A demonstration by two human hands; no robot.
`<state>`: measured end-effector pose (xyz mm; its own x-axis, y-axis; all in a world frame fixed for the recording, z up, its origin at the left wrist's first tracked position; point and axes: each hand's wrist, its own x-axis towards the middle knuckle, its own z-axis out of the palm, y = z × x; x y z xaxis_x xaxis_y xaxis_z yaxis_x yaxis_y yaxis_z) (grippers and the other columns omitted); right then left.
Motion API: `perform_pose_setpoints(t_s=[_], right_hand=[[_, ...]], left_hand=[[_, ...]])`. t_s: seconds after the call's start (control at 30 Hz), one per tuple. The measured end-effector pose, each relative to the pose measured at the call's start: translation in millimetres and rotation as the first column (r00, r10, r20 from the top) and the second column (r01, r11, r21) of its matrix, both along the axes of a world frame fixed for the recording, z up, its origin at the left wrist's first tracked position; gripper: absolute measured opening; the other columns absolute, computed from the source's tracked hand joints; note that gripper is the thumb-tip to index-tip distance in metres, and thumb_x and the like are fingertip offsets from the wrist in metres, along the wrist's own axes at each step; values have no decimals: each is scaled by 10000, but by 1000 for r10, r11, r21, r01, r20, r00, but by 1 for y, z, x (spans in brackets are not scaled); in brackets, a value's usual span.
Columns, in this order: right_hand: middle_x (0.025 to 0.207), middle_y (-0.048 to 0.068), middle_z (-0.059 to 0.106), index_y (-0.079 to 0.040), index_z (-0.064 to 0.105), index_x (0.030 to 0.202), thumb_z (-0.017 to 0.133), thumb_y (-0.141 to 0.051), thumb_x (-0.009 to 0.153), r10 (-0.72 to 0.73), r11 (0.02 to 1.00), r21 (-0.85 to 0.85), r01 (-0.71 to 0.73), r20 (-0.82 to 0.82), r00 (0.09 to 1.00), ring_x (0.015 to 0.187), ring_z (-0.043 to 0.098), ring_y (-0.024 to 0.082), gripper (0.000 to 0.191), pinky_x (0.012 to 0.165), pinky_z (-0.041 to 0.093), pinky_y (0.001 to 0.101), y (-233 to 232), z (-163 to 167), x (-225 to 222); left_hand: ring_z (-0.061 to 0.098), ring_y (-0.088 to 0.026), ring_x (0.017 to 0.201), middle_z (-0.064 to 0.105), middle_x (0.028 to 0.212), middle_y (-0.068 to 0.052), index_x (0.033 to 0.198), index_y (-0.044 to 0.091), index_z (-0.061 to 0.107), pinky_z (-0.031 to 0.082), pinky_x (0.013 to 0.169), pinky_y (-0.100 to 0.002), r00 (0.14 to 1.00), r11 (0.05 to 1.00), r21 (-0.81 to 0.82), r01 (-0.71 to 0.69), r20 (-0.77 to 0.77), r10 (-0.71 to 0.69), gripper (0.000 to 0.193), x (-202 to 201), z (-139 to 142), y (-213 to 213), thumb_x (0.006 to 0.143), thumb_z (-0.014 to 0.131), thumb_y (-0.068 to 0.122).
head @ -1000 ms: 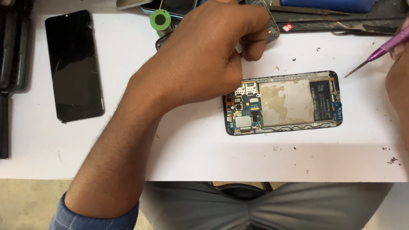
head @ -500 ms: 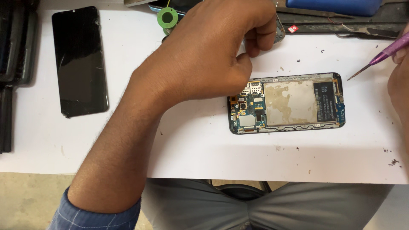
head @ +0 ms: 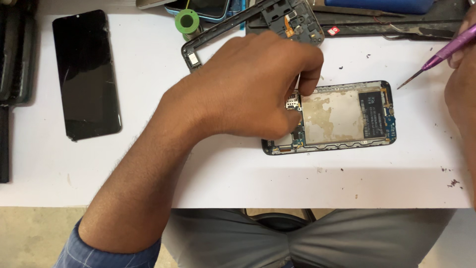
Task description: The person repairs a disassembled smartphone on a cluttered workbench. They use a purple precision pry tool to work around the battery and internal components, then lift the swollen battery out of the phone body and continue manipulating small internal parts with the tool and fingers.
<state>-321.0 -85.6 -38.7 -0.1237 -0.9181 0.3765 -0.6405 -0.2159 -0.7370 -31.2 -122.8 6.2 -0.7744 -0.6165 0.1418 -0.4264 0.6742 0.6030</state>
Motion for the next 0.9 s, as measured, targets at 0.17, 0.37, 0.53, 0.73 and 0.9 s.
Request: perform_pose_setpoints(t_s=[0.17, 0.37, 0.53, 0.73, 0.9], right_hand=[[713, 62, 540, -1, 538, 873, 431, -114, 1240, -3, 1000, 5, 3, 1, 1000, 570, 502, 141, 399, 534, 389, 266, -2, 1, -1], [718, 61, 538, -3, 534, 877, 424, -109, 1239, -8, 1000, -2, 8, 6, 1000, 573, 501, 141, 393, 535, 392, 266, 0, 2, -4], [721, 61, 537, -4, 530, 880, 417, -105, 1238, -7, 1000, -8, 7, 7, 1000, 576, 501, 141, 389, 536, 395, 267, 3, 4, -10], [725, 60, 535, -6, 525, 884, 410, -100, 1237, -19, 1000, -21, 19, -22, 1000, 579, 500, 140, 384, 538, 398, 267, 5, 6, -17], [729, 59, 533, -7, 521, 887, 403, -95, 1237, -12, 999, -40, 11, -26, 1000, 582, 499, 140, 380, 539, 401, 268, 5, 4, -23]], left_hand=[[705, -232, 611, 671, 632, -50, 904, 105, 637, 482, 534, -415, 996, 997, 78, -25, 88, 18, 344, -4, 4, 4, 592, 778, 126], [706, -257, 664, 678, 665, -55, 933, 105, 639, 488, 583, -426, 997, 994, 106, -23, 81, 14, 345, -4, 9, 5, 626, 781, 170], [700, -275, 691, 685, 688, -61, 927, 103, 648, 486, 597, -434, 995, 994, 107, -26, 97, 16, 329, -6, 12, 6, 634, 767, 196], [719, -253, 662, 685, 656, -62, 919, 112, 659, 511, 602, -414, 982, 985, 151, -85, 181, 57, 333, -10, 16, 8, 612, 757, 193], [709, -275, 685, 676, 683, -77, 941, 89, 649, 509, 624, -422, 992, 991, 116, -63, 116, 49, 371, -12, 13, 10, 627, 789, 229]])
